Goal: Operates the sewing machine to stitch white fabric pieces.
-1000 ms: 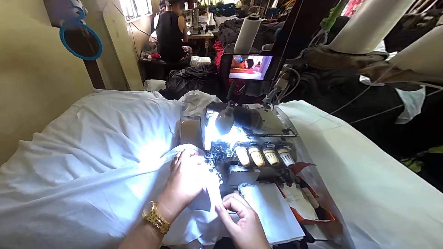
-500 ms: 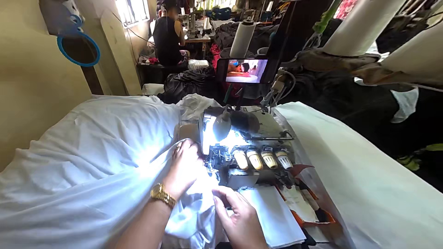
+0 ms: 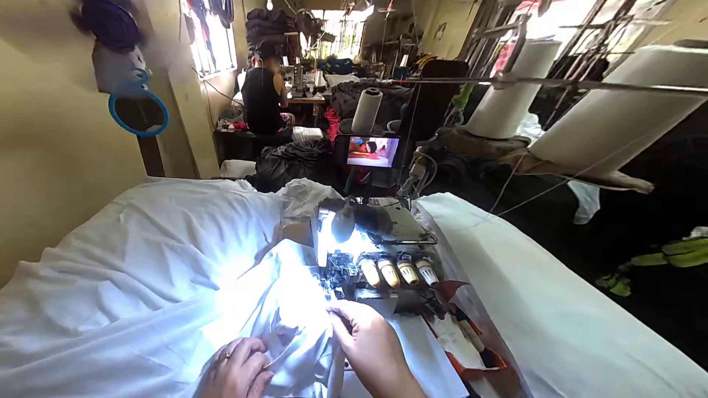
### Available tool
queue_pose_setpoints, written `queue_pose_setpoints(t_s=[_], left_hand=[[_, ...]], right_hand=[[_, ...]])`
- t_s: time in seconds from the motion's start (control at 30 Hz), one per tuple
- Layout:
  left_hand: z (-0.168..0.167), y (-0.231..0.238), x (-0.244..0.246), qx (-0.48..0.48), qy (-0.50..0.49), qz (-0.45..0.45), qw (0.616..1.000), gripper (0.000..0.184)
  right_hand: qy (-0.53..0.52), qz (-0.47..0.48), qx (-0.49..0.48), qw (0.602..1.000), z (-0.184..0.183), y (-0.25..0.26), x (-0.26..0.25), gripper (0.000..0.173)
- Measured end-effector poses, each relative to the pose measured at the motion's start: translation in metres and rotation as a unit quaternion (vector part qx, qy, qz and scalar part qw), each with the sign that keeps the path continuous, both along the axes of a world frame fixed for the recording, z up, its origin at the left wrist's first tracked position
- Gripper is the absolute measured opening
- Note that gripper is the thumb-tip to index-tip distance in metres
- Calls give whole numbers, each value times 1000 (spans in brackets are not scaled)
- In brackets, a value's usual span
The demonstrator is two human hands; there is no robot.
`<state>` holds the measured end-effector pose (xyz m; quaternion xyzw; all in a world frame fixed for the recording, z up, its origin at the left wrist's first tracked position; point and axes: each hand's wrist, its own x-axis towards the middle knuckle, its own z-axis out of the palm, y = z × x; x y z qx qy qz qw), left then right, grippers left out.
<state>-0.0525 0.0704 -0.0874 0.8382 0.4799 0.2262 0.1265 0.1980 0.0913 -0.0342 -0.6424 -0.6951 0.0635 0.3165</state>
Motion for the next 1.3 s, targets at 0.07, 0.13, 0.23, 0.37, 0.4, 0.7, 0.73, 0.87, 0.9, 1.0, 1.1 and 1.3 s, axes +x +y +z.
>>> queue_pose_setpoints(t_s=[0.07, 0.13, 0.23, 0.37, 0.4, 0.7, 0.73, 0.87, 0.9, 1.0, 1.1, 1.3], left_hand=[[31, 1, 1, -7, -37, -61, 997, 19], [72, -6, 10, -9, -81, -148, 986, 14], [131, -15, 17, -57, -147, -263, 952, 20], [149, -3, 8, -102, -224, -334, 910, 38], [144, 4, 6, -72, -205, -329, 919, 36], [125, 9, 12, 48, -110, -280, 953, 24], [136, 6, 9, -28, -173, -340, 924, 27], [151, -3, 18, -49, -207, -385, 898, 20], [149, -6, 25, -37, -197, -385, 901, 17], [137, -10, 44, -16, -185, -371, 910, 15], [91, 0, 53, 118, -84, -207, 968, 26], [31, 19, 20, 220, 142, -112, 959, 18]], right_hand=[[-69, 46, 45, 995, 6, 2, 4, 17], [-92, 161, 90, 978, 23, -5, 10, 15], [70, 392, -14, 917, 76, -40, 11, 14], [166, 437, -13, 884, 105, -61, 21, 20], [114, 403, 28, 908, 103, -58, 25, 20], [-61, 293, 126, 946, 55, -57, 48, 16], [-6, 319, 84, 944, 64, -69, 48, 17], [140, 306, -65, 939, 83, -110, 34, 22], [179, 297, -88, 934, 81, -116, 30, 26], [255, 245, -102, 930, 74, -131, 16, 24], [235, 207, -83, 946, 72, -143, 11, 22], [238, 243, 2, 940, 85, -135, 15, 24]])
